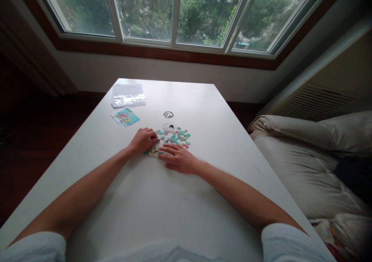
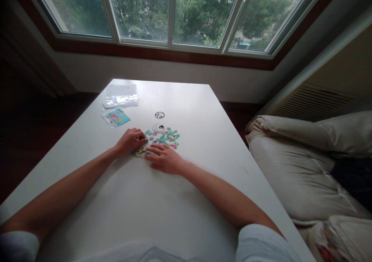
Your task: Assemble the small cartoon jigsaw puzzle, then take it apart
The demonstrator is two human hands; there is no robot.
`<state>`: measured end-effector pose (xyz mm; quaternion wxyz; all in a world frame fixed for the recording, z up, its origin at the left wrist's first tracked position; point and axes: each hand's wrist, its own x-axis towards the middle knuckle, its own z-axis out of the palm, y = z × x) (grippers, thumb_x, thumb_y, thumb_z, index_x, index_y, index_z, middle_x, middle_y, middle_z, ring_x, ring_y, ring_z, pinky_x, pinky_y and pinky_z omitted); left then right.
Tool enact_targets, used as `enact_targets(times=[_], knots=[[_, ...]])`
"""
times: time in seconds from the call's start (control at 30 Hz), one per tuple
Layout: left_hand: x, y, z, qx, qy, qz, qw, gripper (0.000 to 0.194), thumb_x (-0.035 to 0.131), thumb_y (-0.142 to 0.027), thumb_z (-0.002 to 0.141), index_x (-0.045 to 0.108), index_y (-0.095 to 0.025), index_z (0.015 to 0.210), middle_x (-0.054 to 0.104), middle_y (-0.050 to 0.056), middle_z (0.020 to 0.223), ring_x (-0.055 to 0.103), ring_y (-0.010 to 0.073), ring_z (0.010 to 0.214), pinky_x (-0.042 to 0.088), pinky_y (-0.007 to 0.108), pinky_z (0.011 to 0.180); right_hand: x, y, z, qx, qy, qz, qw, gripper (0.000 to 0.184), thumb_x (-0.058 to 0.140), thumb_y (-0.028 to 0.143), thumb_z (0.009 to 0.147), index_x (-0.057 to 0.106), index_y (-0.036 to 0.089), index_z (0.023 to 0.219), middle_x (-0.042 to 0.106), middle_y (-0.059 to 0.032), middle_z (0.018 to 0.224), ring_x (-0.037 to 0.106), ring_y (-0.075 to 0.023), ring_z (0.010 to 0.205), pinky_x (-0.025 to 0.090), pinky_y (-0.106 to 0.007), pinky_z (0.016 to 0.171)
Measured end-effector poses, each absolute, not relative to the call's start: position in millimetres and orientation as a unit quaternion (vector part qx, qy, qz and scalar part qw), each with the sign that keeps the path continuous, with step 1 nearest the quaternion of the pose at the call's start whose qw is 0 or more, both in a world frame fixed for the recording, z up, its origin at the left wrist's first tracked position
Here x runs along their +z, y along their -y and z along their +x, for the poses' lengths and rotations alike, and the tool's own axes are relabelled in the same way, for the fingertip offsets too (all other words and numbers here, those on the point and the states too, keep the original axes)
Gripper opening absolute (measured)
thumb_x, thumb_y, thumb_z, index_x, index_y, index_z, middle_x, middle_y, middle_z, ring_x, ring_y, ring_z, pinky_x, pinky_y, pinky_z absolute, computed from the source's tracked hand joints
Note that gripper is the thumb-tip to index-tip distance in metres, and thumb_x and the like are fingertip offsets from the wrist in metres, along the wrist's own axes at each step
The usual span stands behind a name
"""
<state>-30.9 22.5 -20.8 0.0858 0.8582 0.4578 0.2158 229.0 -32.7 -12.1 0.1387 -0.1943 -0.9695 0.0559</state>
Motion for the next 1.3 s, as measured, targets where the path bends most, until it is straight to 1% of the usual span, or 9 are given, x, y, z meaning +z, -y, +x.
enact_targets(times=[0.13, 0.23, 0.43, 0.57, 0.7, 0.8, 0.97, 1.13, 1.3], knots=[[-22, -23, -31, 0.221, -0.455, 0.857, 0.099, 0.015, 0.062, -0.034, 0.093, 0.069, -0.022, 0.087, 0.069, 0.003, 0.088, 0.059, 0.0201, 0.087, 0.04, 0.035, 0.085, -11, 36, 227, 0.064, 0.972, -0.186, 0.129, 0.049, 0.05, 0.046, 0.103, 0.053, 0.024, 0.146, 0.047, -0.0096, 0.157, 0.033, -0.0277, 0.149, 0.029, -0.047, 0.12], [-22, -22, -29, 0.229, -0.446, 0.858, 0.107, 0.016, 0.062, -0.033, 0.093, 0.069, -0.021, 0.085, 0.068, 0.002, 0.085, 0.059, 0.0196, 0.085, 0.04, 0.035, 0.084, -12, 36, 226, 0.069, 0.969, -0.187, 0.144, 0.05, 0.052, 0.046, 0.102, 0.052, 0.025, 0.147, 0.052, -0.01, 0.153, 0.038, -0.0274, 0.146, 0.029, -0.048, 0.119], [-20, -23, -28, 0.253, -0.432, 0.856, 0.13, 0.018, 0.058, -0.034, 0.096, 0.067, -0.02, 0.089, 0.067, 0.004, 0.087, 0.058, 0.0191, 0.083, 0.042, 0.034, 0.08, -13, 27, 232, 0.053, 0.946, -0.238, 0.214, 0.032, 0.054, 0.042, 0.102, 0.066, 0.023, 0.125, 0.07, -0.0099, 0.12, 0.055, -0.0252, 0.119, 0.039, -0.043, 0.106], [-19, -20, -24, 0.226, -0.421, 0.868, 0.136, 0.019, 0.057, -0.035, 0.097, 0.067, -0.021, 0.089, 0.068, 0.004, 0.089, 0.058, 0.0202, 0.087, 0.041, 0.035, 0.082, -14, 23, 235, 0.023, 0.933, -0.285, 0.22, 0.026, 0.052, 0.039, 0.102, 0.071, 0.022, 0.108, 0.07, -0.0084, 0.1, 0.056, -0.0234, 0.102, 0.039, -0.041, 0.098], [-18, -15, -20, 0.199, -0.409, 0.883, 0.117, 0.02, 0.056, -0.034, 0.098, 0.068, -0.022, 0.087, 0.069, 0.004, 0.091, 0.059, 0.0205, 0.088, 0.039, 0.035, 0.082, -14, 21, 238, 0.0, 0.914, -0.339, 0.224, 0.027, 0.049, 0.035, 0.103, 0.071, 0.021, 0.099, 0.069, -0.0081, 0.091, 0.055, -0.0232, 0.095, 0.038, -0.041, 0.095], [-17, -14, -20, 0.201, -0.413, 0.883, 0.095, 0.02, 0.053, -0.033, 0.1, 0.07, -0.024, 0.093, 0.07, 0.004, 0.095, 0.059, 0.021, 0.091, 0.038, 0.036, 0.083, -15, 19, 239, 0.012, 0.913, -0.336, 0.232, 0.024, 0.05, 0.034, 0.103, 0.071, 0.021, 0.103, 0.071, -0.009, 0.099, 0.056, -0.0237, 0.101, 0.04, -0.041, 0.096], [-15, -15, -25, 0.197, -0.439, 0.875, 0.052, 0.014, 0.06, -0.034, 0.095, 0.07, -0.024, 0.095, 0.068, 0.004, 0.09, 0.057, 0.0223, 0.091, 0.037, 0.037, 0.083, -20, 18, 239, 0.043, 0.937, -0.265, 0.224, 0.029, 0.058, 0.035, 0.099, 0.066, 0.024, 0.124, 0.067, -0.0099, 0.131, 0.051, -0.0265, 0.129, 0.038, -0.046, 0.109], [-15, -15, -26, 0.191, -0.444, 0.875, 0.03, 0.019, 0.063, -0.042, 0.094, 0.07, -0.025, 0.097, 0.067, 0.005, 0.091, 0.057, 0.0233, 0.091, 0.038, 0.037, 0.083, -24, 14, 242, 0.044, 0.925, -0.296, 0.235, 0.03, 0.06, 0.035, 0.098, 0.066, 0.024, 0.125, 0.066, -0.0115, 0.131, 0.051, -0.0273, 0.131, 0.038, -0.05, 0.111], [-15, -16, -25, 0.188, -0.418, 0.888, 0.034, 0.019, 0.062, -0.041, 0.096, 0.07, -0.025, 0.094, 0.067, 0.005, 0.096, 0.056, 0.0232, 0.094, 0.039, 0.038, 0.085, -26, 11, 243, 0.039, 0.922, -0.298, 0.245, 0.03, 0.057, 0.039, 0.1, 0.067, 0.022, 0.123, 0.064, -0.0116, 0.135, 0.049, -0.0287, 0.132, 0.037, -0.051, 0.112]])
